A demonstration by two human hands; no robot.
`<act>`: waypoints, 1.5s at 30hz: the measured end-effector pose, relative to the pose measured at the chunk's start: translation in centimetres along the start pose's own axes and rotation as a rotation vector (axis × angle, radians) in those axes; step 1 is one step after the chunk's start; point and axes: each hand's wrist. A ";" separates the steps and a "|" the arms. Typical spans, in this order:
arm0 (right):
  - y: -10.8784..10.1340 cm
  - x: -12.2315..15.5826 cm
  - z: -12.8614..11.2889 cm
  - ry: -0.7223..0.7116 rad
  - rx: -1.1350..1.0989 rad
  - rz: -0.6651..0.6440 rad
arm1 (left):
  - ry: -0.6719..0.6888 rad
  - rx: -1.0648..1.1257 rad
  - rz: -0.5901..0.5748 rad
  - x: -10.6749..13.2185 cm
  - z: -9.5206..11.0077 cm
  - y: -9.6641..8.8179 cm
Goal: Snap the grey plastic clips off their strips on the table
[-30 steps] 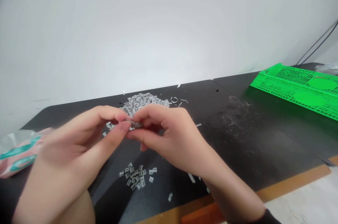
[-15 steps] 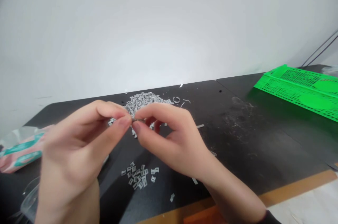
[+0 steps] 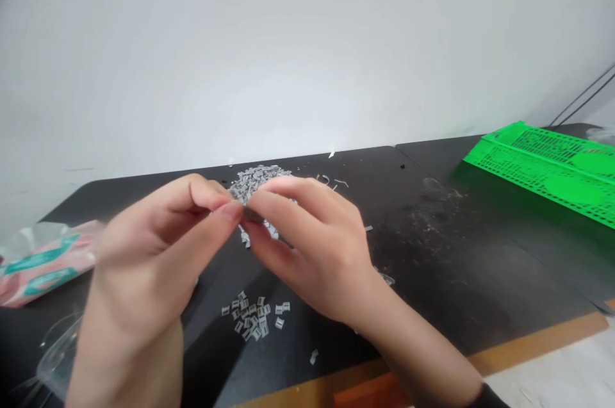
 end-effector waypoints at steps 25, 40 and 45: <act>2.8 2.2 14.4 0.941 0.314 -1.535 | -0.460 -0.973 -0.345 -7.4 -12.6 3.0; 3.1 3.4 15.3 0.757 0.175 -1.383 | -0.217 -1.087 -0.865 -2.7 -4.9 4.1; 1.3 1.3 12.4 0.594 0.067 -1.022 | -0.038 -1.117 -0.743 -1.1 -3.6 2.8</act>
Point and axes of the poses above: each hand's wrist, its own x-axis away from the middle knuckle, its own y-axis out of the palm, z = x × y, and after that the axes turned 8 degrees about -y, right-handed
